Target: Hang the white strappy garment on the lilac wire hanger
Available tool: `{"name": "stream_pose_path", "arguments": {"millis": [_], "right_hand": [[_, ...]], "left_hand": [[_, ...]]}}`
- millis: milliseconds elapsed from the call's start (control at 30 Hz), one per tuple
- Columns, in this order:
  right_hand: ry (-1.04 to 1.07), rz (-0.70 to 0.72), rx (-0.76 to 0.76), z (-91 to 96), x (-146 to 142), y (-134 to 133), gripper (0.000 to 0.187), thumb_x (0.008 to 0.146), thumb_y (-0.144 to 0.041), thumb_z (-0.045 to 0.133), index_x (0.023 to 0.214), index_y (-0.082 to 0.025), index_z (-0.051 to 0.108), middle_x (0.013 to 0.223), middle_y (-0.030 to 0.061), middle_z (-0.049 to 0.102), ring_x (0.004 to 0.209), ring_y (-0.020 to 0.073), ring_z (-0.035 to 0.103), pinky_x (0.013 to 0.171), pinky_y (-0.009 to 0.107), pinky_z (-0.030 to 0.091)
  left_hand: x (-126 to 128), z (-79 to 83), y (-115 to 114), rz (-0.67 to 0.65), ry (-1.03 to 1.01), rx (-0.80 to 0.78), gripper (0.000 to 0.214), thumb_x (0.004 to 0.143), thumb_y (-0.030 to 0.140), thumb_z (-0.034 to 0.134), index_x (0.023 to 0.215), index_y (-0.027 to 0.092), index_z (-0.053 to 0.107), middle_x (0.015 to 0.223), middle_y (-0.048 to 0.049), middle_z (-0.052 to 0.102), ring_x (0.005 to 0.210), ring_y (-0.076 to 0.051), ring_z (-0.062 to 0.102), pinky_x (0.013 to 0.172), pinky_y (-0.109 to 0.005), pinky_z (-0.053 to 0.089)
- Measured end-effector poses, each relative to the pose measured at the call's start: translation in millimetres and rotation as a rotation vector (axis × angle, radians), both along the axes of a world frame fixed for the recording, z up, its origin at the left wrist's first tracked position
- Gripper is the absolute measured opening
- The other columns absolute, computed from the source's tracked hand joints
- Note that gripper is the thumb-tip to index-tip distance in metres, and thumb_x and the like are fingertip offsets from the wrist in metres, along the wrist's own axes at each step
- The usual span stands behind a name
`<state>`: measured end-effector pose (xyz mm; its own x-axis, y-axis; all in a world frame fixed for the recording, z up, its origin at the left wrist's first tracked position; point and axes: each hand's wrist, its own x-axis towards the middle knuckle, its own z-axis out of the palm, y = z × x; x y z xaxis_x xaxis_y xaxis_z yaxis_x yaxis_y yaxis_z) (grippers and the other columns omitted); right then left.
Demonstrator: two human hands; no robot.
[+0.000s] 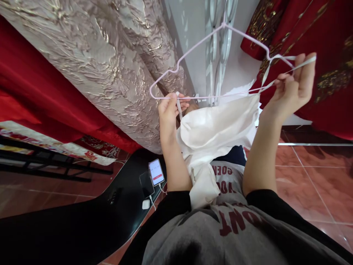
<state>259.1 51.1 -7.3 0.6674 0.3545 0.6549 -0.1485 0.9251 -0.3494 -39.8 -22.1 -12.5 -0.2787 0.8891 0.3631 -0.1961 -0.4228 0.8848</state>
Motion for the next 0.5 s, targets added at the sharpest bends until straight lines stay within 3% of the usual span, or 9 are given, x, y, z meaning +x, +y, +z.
{"name": "stream_pose_path", "arguments": {"millis": [200, 333, 433, 500], "right_hand": [[-0.48, -0.029, -0.068, 2.7, 2.8, -12.4, 0.066, 0.081, -0.02, 0.056, 0.143, -0.038, 0.068, 0.152, -0.0027, 0.063, 0.083, 0.015, 0.059, 0.076, 0.035, 0.051], [-0.565, -0.094, -0.194, 8.9, -3.3, -24.2, 0.075, 0.08, -0.019, 0.063, 0.152, -0.04, 0.058, 0.17, -0.0039, 0.041, 0.094, 0.0183, 0.059, 0.096, 0.042, 0.052], [-0.62, -0.081, -0.315, 16.7, -6.8, -36.6, 0.07, 0.082, -0.014, 0.065, 0.148, -0.035, 0.063, 0.17, 0.0002, 0.042, 0.122, 0.0255, 0.061, 0.109, 0.044, 0.048], [-0.664, -0.01, -0.419, 22.0, -4.0, -36.5, 0.069, 0.084, -0.011, 0.063, 0.148, -0.035, 0.063, 0.171, -0.002, 0.041, 0.149, 0.0275, 0.047, 0.119, 0.043, 0.042]], "left_hand": [[-0.7, 0.9, 0.3, 0.028, 0.006, -0.033, 0.026, 0.105, 0.041, 0.068, 0.092, 0.02, 0.073, 0.093, -0.0086, 0.081, 0.088, -0.019, 0.079, 0.079, -0.023, 0.063], [-0.8, 0.5, -0.4, -0.015, 0.008, -0.018, 0.03, 0.101, 0.048, 0.072, 0.091, 0.019, 0.074, 0.095, -0.0115, 0.081, 0.095, -0.021, 0.079, 0.08, -0.024, 0.063], [-0.4, 1.1, -1.3, -0.022, 0.007, -0.015, 0.033, 0.098, 0.051, 0.075, 0.089, 0.019, 0.073, 0.096, -0.0128, 0.081, 0.098, -0.023, 0.079, 0.081, -0.026, 0.063], [0.0, 1.9, -2.3, -0.011, 0.012, -0.023, 0.034, 0.097, 0.052, 0.075, 0.088, 0.019, 0.073, 0.096, -0.0129, 0.081, 0.098, -0.023, 0.079, 0.082, -0.027, 0.063]]}}
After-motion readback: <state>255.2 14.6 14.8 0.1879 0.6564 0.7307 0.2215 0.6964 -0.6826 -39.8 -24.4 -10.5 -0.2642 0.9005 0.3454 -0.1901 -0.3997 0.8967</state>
